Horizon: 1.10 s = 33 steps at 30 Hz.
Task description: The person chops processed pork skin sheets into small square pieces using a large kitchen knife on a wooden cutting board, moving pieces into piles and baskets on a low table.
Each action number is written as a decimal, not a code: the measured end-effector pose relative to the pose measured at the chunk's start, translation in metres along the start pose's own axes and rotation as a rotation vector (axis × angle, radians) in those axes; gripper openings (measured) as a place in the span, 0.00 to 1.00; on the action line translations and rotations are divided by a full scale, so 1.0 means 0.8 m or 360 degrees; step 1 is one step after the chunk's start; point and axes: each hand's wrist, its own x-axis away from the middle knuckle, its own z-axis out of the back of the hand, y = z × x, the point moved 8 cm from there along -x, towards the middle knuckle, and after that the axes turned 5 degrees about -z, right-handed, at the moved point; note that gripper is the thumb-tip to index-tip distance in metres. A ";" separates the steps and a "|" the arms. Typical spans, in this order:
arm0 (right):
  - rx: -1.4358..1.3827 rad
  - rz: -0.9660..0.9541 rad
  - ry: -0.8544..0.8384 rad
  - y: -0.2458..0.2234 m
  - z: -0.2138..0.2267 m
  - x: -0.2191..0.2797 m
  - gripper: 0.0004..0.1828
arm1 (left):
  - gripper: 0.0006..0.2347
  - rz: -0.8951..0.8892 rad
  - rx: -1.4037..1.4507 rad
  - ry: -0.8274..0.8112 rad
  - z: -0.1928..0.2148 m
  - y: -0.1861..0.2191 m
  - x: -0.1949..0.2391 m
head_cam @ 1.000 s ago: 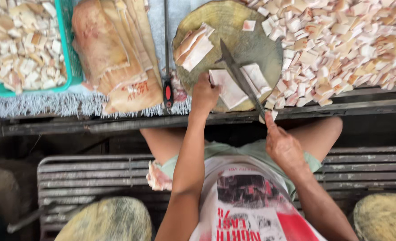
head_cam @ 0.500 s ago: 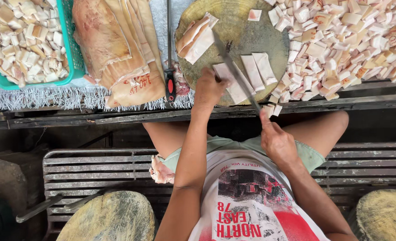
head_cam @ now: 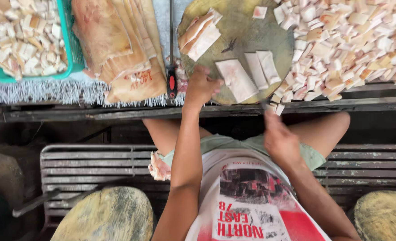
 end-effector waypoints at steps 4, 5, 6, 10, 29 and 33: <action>-0.0255 -0.0256 -0.0457 0.016 -0.039 0.013 0.39 | 0.30 -0.0541 -0.0653 0.0199 -0.013 0.035 0.004; -0.0314 -0.0286 -0.0462 0.010 -0.036 0.030 0.39 | 0.31 -0.0556 -0.0720 0.0236 -0.021 0.032 0.025; -0.0357 -0.0276 -0.0398 0.013 -0.036 0.018 0.39 | 0.33 -0.0641 -0.0779 0.0317 -0.032 0.048 0.018; -0.0446 -0.0273 -0.0334 0.027 -0.052 -0.003 0.39 | 0.25 -0.0853 -0.0971 0.0448 -0.056 0.065 0.004; -0.1278 -0.1011 -0.0002 0.098 -0.025 -0.005 0.35 | 0.43 -0.0410 -0.0836 0.0447 -0.126 0.074 -0.001; -0.0825 -0.1046 -0.0113 0.102 -0.023 0.005 0.33 | 0.49 -0.0422 -0.0567 0.0301 -0.131 0.081 0.009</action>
